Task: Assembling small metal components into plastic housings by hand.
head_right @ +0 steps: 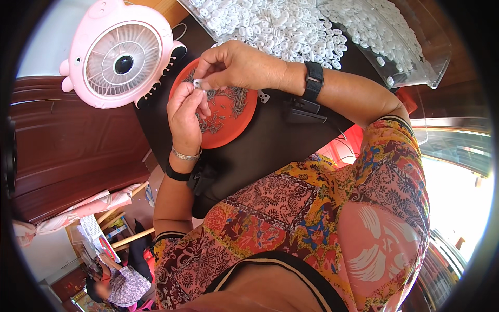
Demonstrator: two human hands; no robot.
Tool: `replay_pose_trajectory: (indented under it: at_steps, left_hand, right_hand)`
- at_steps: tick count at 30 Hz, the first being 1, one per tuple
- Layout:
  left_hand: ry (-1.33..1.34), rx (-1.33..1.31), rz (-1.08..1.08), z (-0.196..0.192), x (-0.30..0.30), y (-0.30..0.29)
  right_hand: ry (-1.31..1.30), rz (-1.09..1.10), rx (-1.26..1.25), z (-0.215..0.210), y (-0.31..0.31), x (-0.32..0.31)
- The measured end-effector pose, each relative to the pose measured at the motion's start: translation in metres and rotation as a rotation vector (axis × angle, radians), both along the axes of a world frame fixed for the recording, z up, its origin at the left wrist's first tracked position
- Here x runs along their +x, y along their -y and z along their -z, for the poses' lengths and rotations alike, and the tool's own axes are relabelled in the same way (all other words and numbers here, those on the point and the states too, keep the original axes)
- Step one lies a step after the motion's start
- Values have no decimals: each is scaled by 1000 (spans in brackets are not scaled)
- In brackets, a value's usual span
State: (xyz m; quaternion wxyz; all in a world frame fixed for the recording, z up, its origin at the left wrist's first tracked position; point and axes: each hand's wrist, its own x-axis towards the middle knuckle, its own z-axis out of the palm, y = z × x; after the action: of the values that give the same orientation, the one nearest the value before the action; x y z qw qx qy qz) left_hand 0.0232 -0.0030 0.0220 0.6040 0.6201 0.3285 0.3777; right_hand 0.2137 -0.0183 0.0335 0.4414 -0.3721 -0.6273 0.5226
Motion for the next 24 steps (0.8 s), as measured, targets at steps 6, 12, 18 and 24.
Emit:
replay_pose_trajectory:
  at_steps: [6, 12, 18, 24]
  left_hand:
    - [30, -94, -35, -3, 4, 3]
    - [54, -150, -4, -4, 4, 3]
    - [23, -157, -7, -4, 3, 1]
    - [15, -162, -34, -4, 5, 3]
  right_hand:
    - [145, 69, 166, -1, 6, -6]
    - [162, 6, 167, -4, 7, -5]
    - [238, 18, 169, -12, 12, -8]
    - [525, 190, 652, 3, 9, -8]
